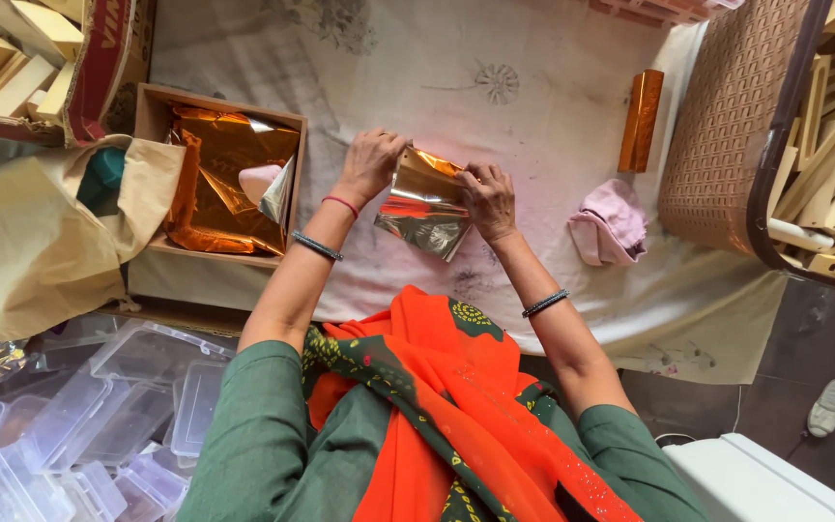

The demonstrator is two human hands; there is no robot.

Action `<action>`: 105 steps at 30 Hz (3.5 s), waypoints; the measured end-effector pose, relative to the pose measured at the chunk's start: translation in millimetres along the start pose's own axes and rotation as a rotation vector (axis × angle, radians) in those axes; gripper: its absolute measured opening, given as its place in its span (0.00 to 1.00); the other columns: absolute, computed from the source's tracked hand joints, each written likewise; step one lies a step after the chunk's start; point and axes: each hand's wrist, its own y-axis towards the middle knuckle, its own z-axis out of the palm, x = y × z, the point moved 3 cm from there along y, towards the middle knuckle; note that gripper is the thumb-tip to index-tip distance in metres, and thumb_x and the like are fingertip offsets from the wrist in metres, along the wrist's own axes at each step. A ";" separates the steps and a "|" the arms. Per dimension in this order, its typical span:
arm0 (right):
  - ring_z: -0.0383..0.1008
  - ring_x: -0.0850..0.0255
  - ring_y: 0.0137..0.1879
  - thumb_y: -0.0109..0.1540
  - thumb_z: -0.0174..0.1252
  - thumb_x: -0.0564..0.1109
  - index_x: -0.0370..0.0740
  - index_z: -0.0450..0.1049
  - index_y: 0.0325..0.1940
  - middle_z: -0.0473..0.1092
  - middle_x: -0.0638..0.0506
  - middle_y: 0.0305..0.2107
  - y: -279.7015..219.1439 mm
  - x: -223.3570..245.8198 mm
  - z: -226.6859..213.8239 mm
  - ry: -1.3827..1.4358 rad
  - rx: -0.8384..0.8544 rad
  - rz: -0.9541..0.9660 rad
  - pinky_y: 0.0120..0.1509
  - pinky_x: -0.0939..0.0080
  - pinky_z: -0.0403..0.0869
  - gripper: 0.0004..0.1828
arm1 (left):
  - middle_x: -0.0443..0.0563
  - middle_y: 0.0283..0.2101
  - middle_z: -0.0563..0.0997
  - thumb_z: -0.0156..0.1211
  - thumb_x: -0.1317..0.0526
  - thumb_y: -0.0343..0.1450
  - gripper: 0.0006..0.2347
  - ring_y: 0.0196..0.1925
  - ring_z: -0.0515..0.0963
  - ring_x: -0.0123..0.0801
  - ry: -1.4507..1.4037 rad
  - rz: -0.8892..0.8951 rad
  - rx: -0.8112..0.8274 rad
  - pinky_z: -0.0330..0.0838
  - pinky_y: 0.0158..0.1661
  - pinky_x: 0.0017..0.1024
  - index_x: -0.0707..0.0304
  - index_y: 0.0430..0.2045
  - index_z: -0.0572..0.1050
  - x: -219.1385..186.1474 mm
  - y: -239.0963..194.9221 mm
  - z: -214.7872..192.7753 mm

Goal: The person sits on the floor and wraps small wooden blocks in shiny orange foil. They pick up a block, place it on a sheet of foil, and fold the foil around it. They also wipe the wooden blocks with a pink cloth before wrapping them.

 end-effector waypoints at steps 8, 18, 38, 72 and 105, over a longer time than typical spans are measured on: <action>0.71 0.59 0.52 0.60 0.65 0.43 0.49 0.77 0.46 0.72 0.59 0.45 -0.4 2.0 1.8 -0.016 -0.027 -0.019 0.51 0.55 0.68 0.10 | 0.59 0.52 0.79 0.56 0.73 0.65 0.20 0.55 0.76 0.52 -0.343 -0.184 -0.112 0.71 0.54 0.41 0.60 0.52 0.74 12.4 5.2 -6.7; 0.70 0.57 0.52 0.58 0.66 0.43 0.47 0.76 0.47 0.71 0.57 0.45 2.8 1.6 -2.8 0.032 0.013 0.001 0.52 0.53 0.69 0.13 | 0.52 0.42 0.82 0.61 0.67 0.67 0.06 0.46 0.81 0.47 -0.349 -0.255 0.265 0.75 0.45 0.41 0.58 0.34 0.83 20.3 33.1 11.1; 0.73 0.58 0.51 0.61 0.64 0.42 0.47 0.78 0.47 0.73 0.57 0.46 -2.3 2.3 1.9 -0.030 -0.051 -0.036 0.52 0.54 0.70 0.11 | 0.53 0.56 0.75 0.62 0.67 0.63 0.17 0.60 0.73 0.44 -0.084 0.064 -0.208 0.69 0.57 0.42 0.64 0.47 0.77 -47.2 -3.6 -33.1; 0.71 0.50 0.47 0.52 0.75 0.53 0.44 0.81 0.33 0.75 0.50 0.36 13.4 -51.2 24.9 0.209 0.189 0.388 0.51 0.50 0.72 0.14 | 0.56 0.71 0.66 0.50 0.67 0.72 0.22 0.75 0.63 0.42 0.236 0.141 -0.083 0.59 0.70 0.39 0.71 0.63 0.69 -67.9 -44.4 28.5; 0.77 0.54 0.48 0.58 0.70 0.51 0.43 0.77 0.49 0.75 0.47 0.40 12.0 -55.3 23.3 0.470 0.455 0.337 0.53 0.53 0.74 0.19 | 0.49 0.29 0.81 0.67 0.59 0.69 0.09 0.32 0.80 0.34 -0.906 -0.806 -0.194 0.73 0.35 0.33 0.66 0.32 0.77 -50.0 -125.0 83.3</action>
